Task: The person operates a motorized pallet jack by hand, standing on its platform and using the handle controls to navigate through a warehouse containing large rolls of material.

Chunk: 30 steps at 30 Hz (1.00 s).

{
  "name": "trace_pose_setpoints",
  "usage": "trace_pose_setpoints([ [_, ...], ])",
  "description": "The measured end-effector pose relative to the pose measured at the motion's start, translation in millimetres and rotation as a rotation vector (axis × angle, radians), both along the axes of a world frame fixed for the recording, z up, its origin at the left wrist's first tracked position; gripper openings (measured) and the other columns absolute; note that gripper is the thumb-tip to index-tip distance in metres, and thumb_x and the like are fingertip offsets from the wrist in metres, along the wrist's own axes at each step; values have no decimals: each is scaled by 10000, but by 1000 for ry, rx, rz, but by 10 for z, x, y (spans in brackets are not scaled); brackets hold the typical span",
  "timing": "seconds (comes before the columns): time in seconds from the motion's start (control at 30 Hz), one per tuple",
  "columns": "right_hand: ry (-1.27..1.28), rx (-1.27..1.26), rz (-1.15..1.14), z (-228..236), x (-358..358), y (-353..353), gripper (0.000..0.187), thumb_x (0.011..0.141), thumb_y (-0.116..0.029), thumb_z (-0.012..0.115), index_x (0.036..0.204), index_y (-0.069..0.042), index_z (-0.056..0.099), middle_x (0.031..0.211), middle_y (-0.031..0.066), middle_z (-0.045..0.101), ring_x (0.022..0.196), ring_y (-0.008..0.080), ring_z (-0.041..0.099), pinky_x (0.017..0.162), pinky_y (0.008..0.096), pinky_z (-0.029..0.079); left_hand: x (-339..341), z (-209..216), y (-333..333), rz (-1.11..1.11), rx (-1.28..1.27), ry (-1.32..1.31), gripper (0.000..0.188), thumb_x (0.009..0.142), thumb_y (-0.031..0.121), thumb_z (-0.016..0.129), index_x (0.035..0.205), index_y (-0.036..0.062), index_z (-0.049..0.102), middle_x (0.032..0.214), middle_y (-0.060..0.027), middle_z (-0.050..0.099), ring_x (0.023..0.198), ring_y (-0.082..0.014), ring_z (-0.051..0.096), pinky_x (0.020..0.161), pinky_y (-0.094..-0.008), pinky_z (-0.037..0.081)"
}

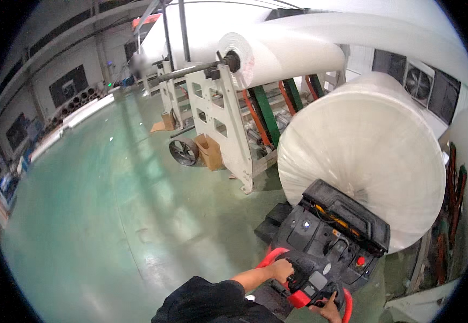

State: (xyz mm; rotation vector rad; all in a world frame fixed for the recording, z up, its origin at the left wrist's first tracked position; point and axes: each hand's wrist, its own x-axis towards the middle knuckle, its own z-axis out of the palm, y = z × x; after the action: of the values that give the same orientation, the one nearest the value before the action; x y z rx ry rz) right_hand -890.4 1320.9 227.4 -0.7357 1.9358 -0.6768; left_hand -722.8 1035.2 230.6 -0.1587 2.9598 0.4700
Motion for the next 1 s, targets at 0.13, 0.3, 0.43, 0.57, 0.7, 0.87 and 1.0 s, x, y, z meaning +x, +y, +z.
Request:
trace_pose_setpoints([
  [0.13,83,-72,98,-161,-58,-52,1394,628,-367,832,1321,60,-299,1136,175,590,1059,261,550,896,321,419,130,-157,-37,25,25,122,226,515,177,634,700,50,665,679,-185,638,681,-351,637,631,-443,507],
  [0.3,120,-154,115,-201,-37,-51,1281,712,-293,796,1358,39,-260,1051,118,642,919,235,616,795,313,484,165,-102,-33,22,5,132,228,508,192,636,686,51,661,679,-180,639,671,-353,636,613,-440,508],
  [0.43,158,-201,108,-348,-18,41,1280,710,-289,799,1349,74,-248,1018,114,646,884,226,615,796,296,480,234,-7,-34,4,23,157,218,507,199,622,662,48,655,669,-182,634,666,-351,636,601,-440,508],
  [0.57,117,-174,54,139,246,93,1290,691,-291,812,1362,71,-228,1024,114,631,895,227,600,806,288,473,453,309,28,9,28,171,200,531,196,615,660,49,656,680,-183,639,674,-341,640,608,-437,508],
  [0.7,148,-101,34,920,641,186,1289,680,-289,821,1373,73,-203,1052,118,614,940,228,579,820,291,466,721,982,63,-13,90,106,209,557,215,625,679,50,665,692,-182,644,691,-336,645,626,-431,510],
  [0.87,19,-27,-72,1980,943,114,1484,539,-491,860,1318,130,-240,1188,288,537,1203,336,479,1017,338,351,882,1763,70,-32,109,-31,278,593,305,664,756,82,690,747,-160,662,729,-328,653,674,-430,519],
  [1.0,110,178,83,2709,915,-98,1494,519,-632,800,1326,173,-165,1181,312,525,1116,367,533,947,335,406,990,1940,72,3,145,2,295,635,310,642,861,131,699,796,-145,675,761,-308,660,700,-434,526],
])
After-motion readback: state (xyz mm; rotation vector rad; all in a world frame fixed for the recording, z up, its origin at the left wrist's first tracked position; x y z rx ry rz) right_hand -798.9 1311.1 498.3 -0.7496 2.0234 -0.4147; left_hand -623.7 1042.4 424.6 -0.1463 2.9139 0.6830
